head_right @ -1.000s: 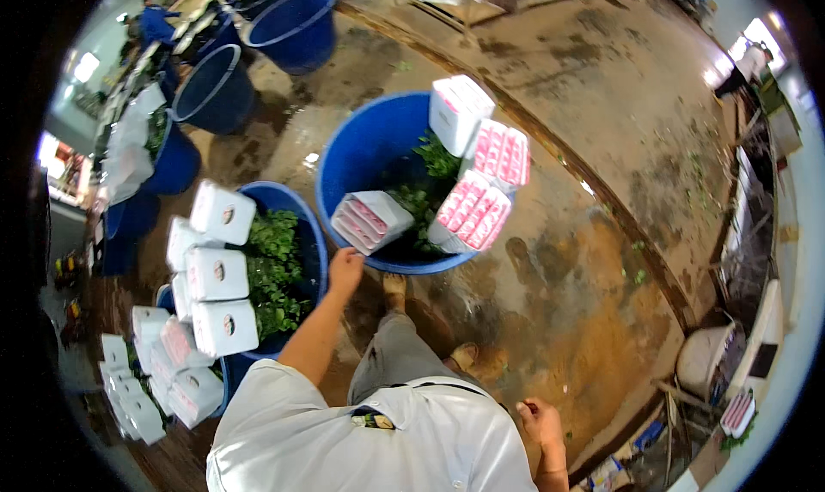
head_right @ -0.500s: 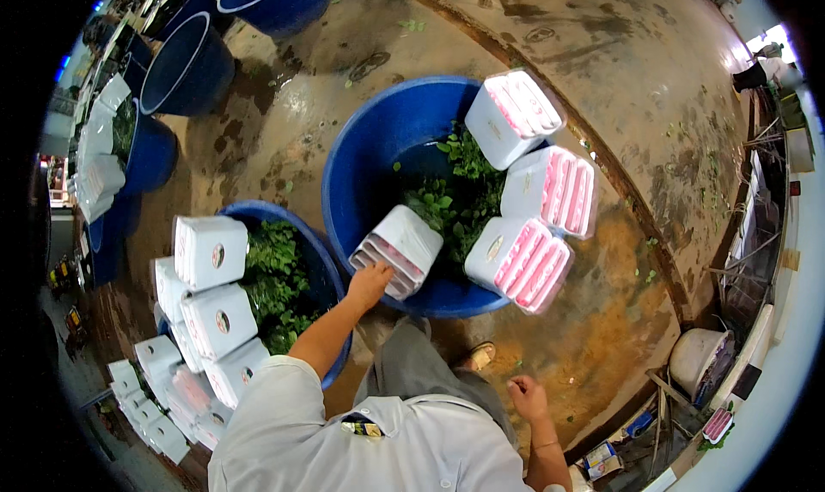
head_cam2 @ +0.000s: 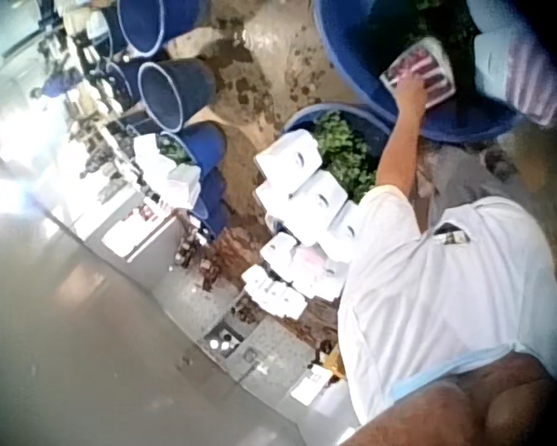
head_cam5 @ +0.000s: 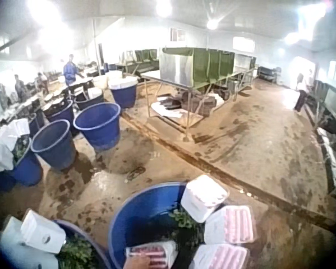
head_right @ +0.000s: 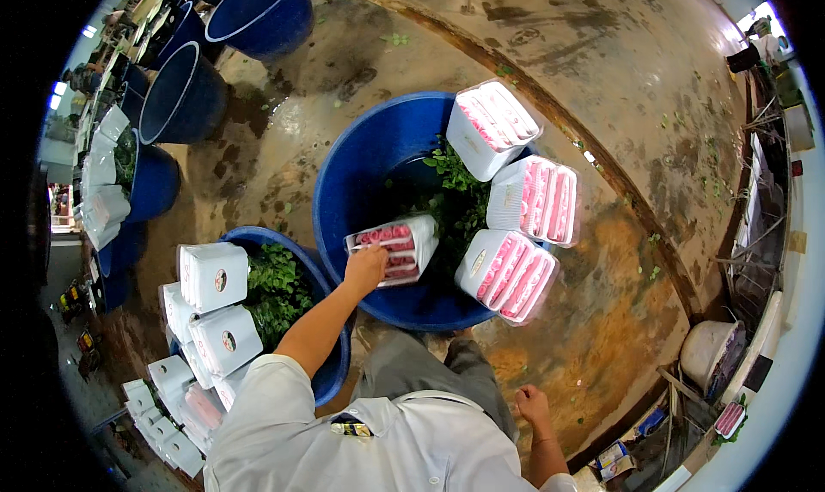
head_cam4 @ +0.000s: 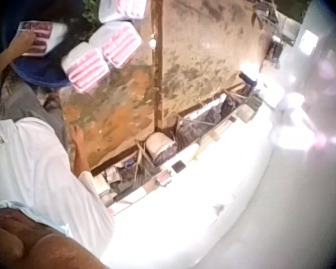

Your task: The person wraps bunches of green leafy plants in white paper and clear plastic film on a wooden table. They use a pink tape dispenser to seal the packages and place the finished bundles into a blue bucket.

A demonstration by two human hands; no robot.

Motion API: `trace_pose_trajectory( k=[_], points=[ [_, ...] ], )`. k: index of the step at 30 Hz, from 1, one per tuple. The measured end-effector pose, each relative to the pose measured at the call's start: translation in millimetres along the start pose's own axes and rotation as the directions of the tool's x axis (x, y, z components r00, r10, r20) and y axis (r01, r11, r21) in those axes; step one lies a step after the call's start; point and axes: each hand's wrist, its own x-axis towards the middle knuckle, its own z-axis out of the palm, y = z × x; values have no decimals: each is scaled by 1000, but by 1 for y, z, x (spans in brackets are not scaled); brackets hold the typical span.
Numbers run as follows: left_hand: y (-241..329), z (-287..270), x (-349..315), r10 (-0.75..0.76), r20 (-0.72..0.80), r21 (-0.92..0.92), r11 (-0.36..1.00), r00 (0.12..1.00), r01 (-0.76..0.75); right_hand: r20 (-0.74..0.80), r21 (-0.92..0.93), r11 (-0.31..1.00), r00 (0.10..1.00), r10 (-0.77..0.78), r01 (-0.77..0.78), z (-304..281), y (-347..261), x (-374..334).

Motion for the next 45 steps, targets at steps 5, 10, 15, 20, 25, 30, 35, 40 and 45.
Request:
trace_pose_trajectory(
  k=[5, 10, 15, 20, 25, 30, 35, 40, 45],
  points=[
    [32, -8, 59, -123, -202, -81, 991, 972, 108, -21, -2, 999, 999, 38, -38, -15, 4, 49],
    [50, 1, 95, -287, -125, -49, 958, 950, 283, -92, 131, 991, 996, -15, 27, -28, -3, 63],
    [61, -1, 100, -283, -143, -15, 959, 949, 283, -49, -97, 968, 971, -235, 230, -40, -65, 56],
    [62, 4, 89, -181, -181, -46, 983, 967, 175, 121, 120, 885, 878, -462, 449, -46, -222, 50],
    [59, 8, 76, -193, -184, -36, 981, 964, 190, -50, 221, 717, 742, -668, 661, -17, -327, 101],
    [67, 1, 60, -216, -127, -20, 976, 968, 215, -48, 74, 673, 677, -735, 736, 21, -375, 169],
    [61, -3, 50, -175, -82, -68, 983, 981, 170, -67, -262, 512, 514, -855, 818, 50, -408, 216],
    [51, -22, 55, -177, -244, -226, 967, 953, 121, 53, -289, 659, 699, -713, 695, 65, -387, 255],
    [35, -21, 25, -730, -266, -462, 670, 630, 581, -55, -247, 652, 661, -748, 717, 74, -370, 256]
  ],
)
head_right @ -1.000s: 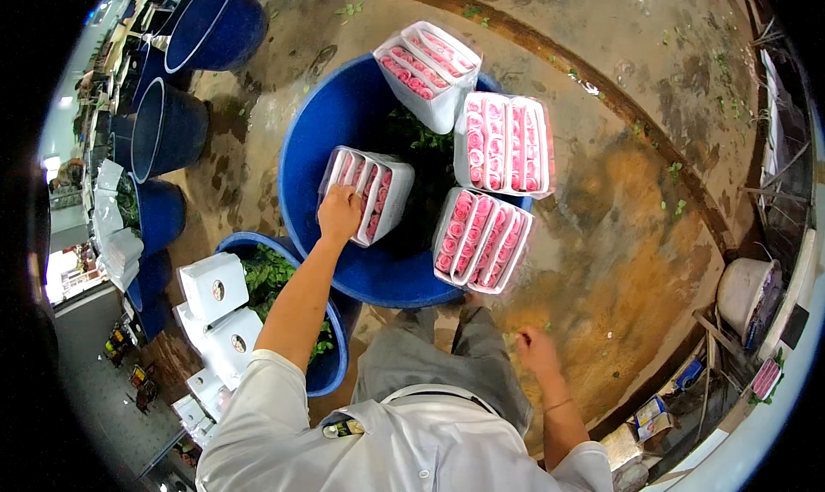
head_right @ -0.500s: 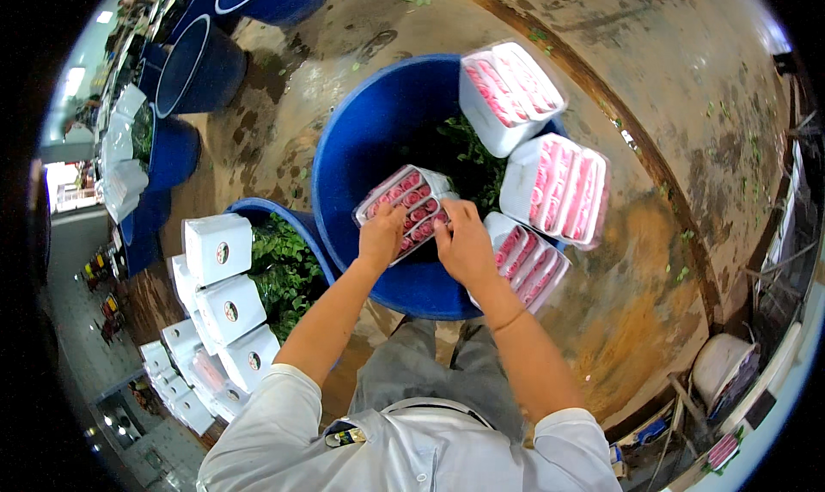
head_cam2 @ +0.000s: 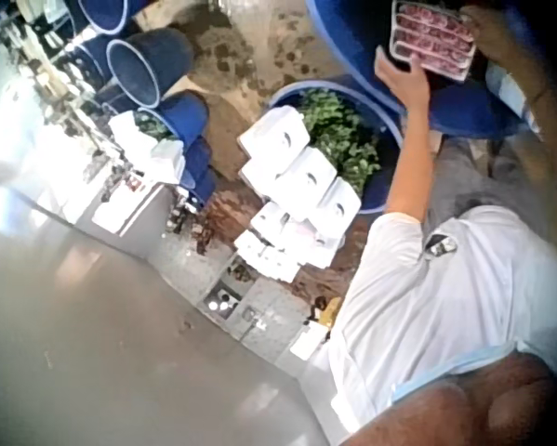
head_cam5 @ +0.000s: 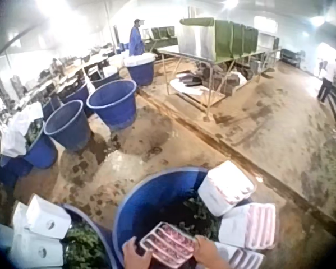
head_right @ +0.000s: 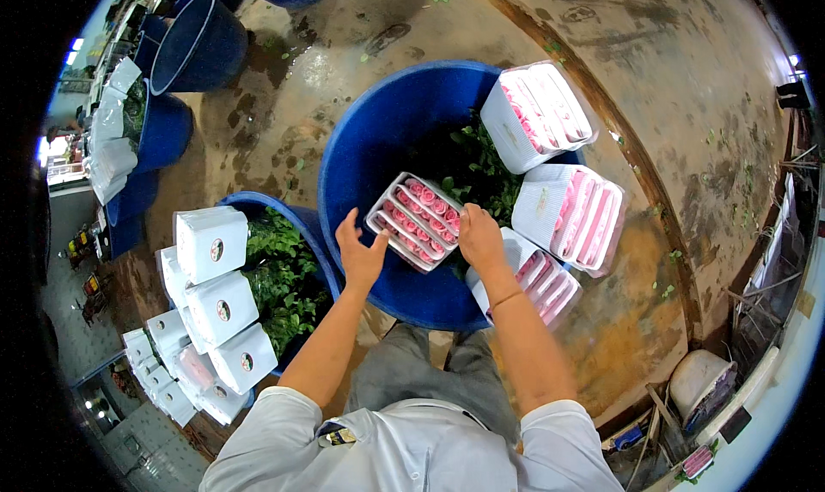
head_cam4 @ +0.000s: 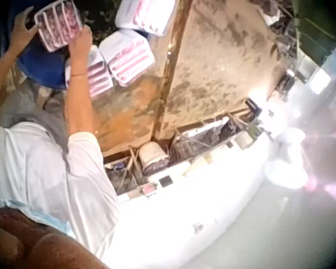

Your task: The person wraps bunches of green leafy plants in white paper and clear plastic film on a wooden table. They use a pink tape dispenser to seal the packages and place the finished bundles into a blue bucket.

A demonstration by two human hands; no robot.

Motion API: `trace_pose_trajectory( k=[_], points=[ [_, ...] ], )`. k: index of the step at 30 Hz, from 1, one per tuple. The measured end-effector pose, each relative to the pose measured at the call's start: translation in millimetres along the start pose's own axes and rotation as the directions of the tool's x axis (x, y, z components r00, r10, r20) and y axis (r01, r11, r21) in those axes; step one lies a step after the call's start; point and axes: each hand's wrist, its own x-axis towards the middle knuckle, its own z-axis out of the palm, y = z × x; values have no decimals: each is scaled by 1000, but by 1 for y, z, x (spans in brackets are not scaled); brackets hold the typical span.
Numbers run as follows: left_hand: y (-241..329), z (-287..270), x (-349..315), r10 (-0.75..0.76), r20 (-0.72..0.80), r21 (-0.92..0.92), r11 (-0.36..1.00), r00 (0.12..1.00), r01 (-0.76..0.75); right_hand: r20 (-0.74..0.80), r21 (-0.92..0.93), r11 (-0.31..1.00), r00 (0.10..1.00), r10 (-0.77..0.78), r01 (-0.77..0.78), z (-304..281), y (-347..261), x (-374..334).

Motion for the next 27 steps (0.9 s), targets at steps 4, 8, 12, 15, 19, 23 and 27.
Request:
trace_pose_trajectory(
  k=[4, 8, 12, 15, 19, 23, 27],
  points=[
    [-5, 15, -9, -389, 548, -401, 655, 741, 641, 27, 13, 993, 992, 120, -120, -2, -8, -5],
    [15, 29, 3, -274, 571, -461, 673, 774, 578, 15, -16, 986, 986, 164, -164, 0, -13, -30],
    [-6, 48, 9, -101, 400, -298, 926, 911, 233, -2, 40, 960, 961, 278, -278, -4, -26, -53],
    [0, 48, 5, -40, 393, -241, 960, 919, 145, -4, 92, 928, 932, 362, -360, -9, -30, -59],
    [9, 45, -5, 1, 426, -212, 972, 905, 99, -39, 103, 915, 918, 395, -390, -9, -26, -65],
    [0, 49, -12, 64, 430, -290, 954, 901, 70, -54, 69, 929, 929, 367, -363, -6, -14, -71],
    [5, 51, -13, 90, 431, -290, 956, 898, 43, 14, -118, 935, 941, 338, -334, -13, -11, -69]
  ],
)
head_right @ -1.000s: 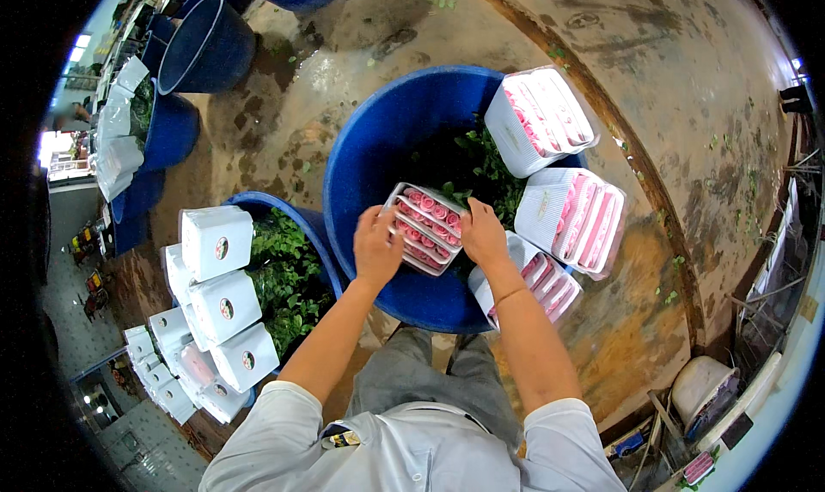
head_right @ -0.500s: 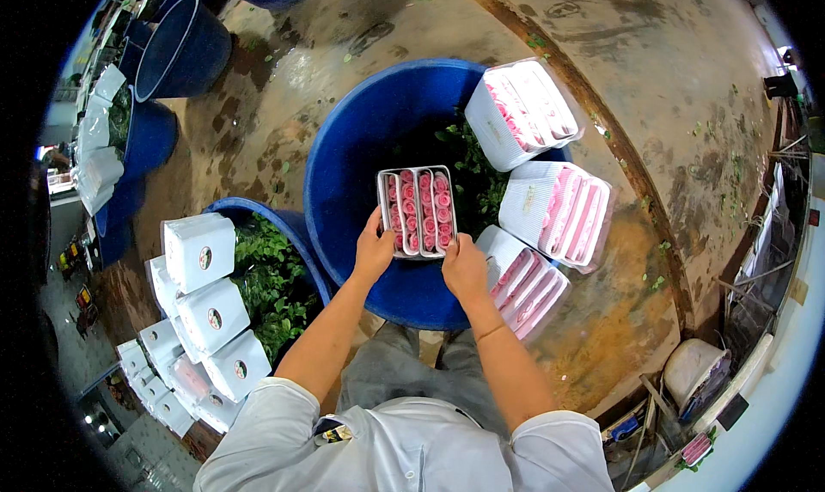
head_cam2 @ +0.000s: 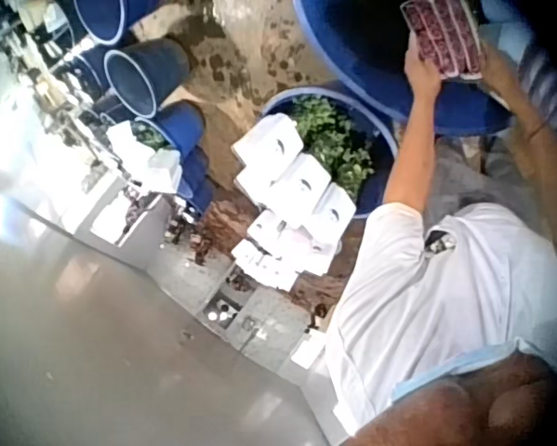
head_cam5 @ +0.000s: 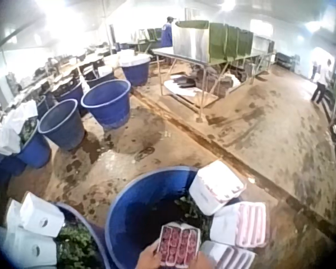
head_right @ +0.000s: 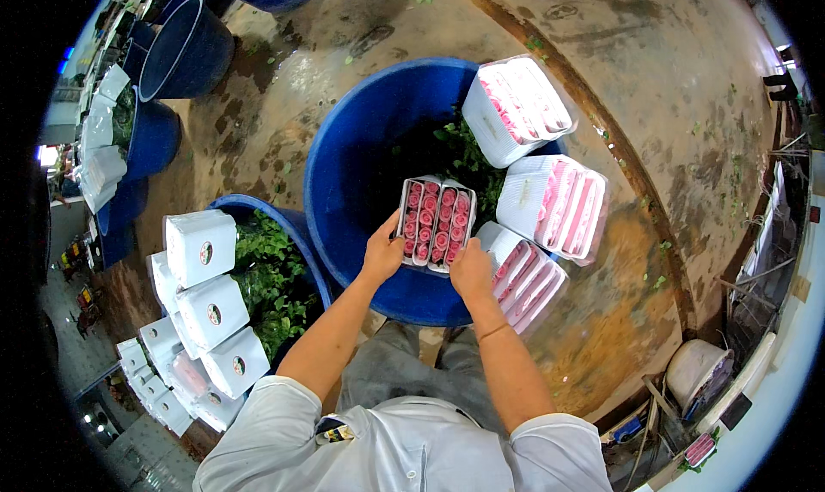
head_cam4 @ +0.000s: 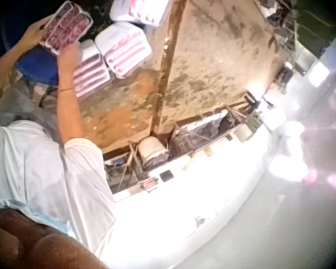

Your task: The person wraps bunches of green leafy plants in white paper and clear plastic film on a wooden table. They use a pink tape dispenser to seal the packages and place the finished bundles into a blue bucket.

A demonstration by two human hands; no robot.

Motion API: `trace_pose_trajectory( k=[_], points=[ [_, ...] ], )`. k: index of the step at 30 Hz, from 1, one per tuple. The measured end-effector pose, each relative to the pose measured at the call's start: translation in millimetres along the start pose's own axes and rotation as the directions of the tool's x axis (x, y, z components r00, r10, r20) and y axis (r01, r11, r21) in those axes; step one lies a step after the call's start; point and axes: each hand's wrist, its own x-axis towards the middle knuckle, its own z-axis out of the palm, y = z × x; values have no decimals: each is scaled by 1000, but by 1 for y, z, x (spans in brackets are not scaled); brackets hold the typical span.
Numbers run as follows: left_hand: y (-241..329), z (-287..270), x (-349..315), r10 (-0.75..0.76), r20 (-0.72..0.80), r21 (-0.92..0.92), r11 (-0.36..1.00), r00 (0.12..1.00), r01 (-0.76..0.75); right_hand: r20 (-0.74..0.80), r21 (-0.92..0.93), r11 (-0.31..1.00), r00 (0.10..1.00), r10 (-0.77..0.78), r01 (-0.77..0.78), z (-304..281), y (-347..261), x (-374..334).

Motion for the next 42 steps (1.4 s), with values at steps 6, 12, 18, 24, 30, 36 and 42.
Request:
trace_pose_trajectory(
  k=[6, 12, 18, 24, 30, 36, 42],
  points=[
    [12, 11, 24, 103, 4, 40, 994, 995, -103, -14, -56, 990, 991, -132, 131, -18, 14, 20],
    [37, 32, 50, 139, 60, 75, 987, 988, -144, -136, -62, 996, 988, -77, 69, -60, 0, 19],
    [42, 50, 56, 125, 94, 44, 991, 988, -129, -50, 302, 949, 995, -83, 94, -98, 13, -55],
    [54, 60, 57, 36, 116, -45, 998, 993, -31, 133, 326, 941, 990, 54, -95, -116, 68, -143],
    [41, 60, 63, -133, 181, -89, 984, 974, 151, 225, 358, 892, 953, 203, -275, -106, 109, -184],
    [54, 61, 41, -49, 149, 194, 981, 988, 20, 183, 405, 868, 955, 232, -288, -87, 145, -201],
    [41, 55, -24, -217, 116, 8, 976, 969, 217, 14, 407, 881, 966, 259, -242, -57, 219, -223]
  ],
)
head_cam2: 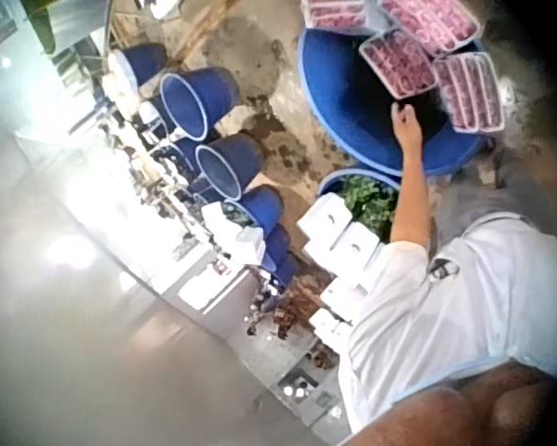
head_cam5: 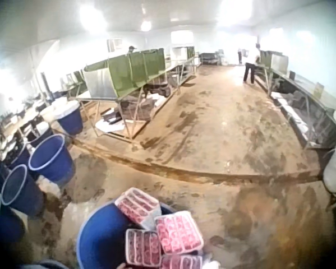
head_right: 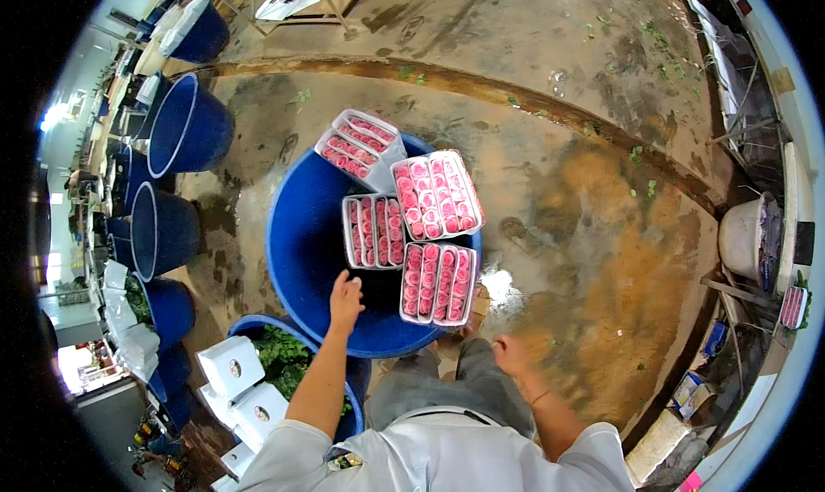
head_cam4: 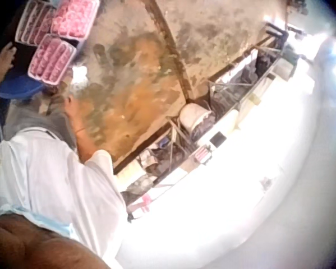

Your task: The person wraps bunches of green leafy plants in white paper and clear plastic film on a wooden table. They use a pink tape dispenser to seal the packages and place the finished bundles into a blue bucket.

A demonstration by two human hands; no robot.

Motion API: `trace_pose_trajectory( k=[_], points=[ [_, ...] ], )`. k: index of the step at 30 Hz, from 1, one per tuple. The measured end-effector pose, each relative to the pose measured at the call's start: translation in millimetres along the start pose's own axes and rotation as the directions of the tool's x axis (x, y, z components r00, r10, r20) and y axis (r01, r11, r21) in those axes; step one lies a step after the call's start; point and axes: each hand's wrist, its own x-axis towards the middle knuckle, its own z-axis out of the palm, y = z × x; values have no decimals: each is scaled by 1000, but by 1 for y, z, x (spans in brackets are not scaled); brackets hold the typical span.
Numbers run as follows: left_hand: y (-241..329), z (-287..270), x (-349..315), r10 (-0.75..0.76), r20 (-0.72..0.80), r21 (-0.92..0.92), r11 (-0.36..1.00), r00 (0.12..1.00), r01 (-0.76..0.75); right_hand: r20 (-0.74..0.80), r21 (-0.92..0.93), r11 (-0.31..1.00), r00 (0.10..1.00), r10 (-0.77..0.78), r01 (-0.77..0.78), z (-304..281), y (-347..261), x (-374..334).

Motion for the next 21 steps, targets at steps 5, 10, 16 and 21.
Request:
trace_pose_trajectory(
  k=[5, 10, 16, 21],
  points=[
    [-96, -18, -63, -148, 116, 321, 942, 982, 104, 5, -120, 986, 993, 118, -117, -9, 72, -10],
    [-91, -5, -116, -36, 397, 564, 798, 917, -213, 72, 214, 828, 854, 516, -518, -28, 119, -35],
    [-70, 14, -108, 269, 527, 379, 775, 806, -506, -154, 312, 880, 895, 418, -357, -70, 53, -60],
    [-73, 5, -81, 328, 436, 178, 881, 838, -438, -195, 359, 882, 900, 390, -304, -59, -3, -123]
  ],
)
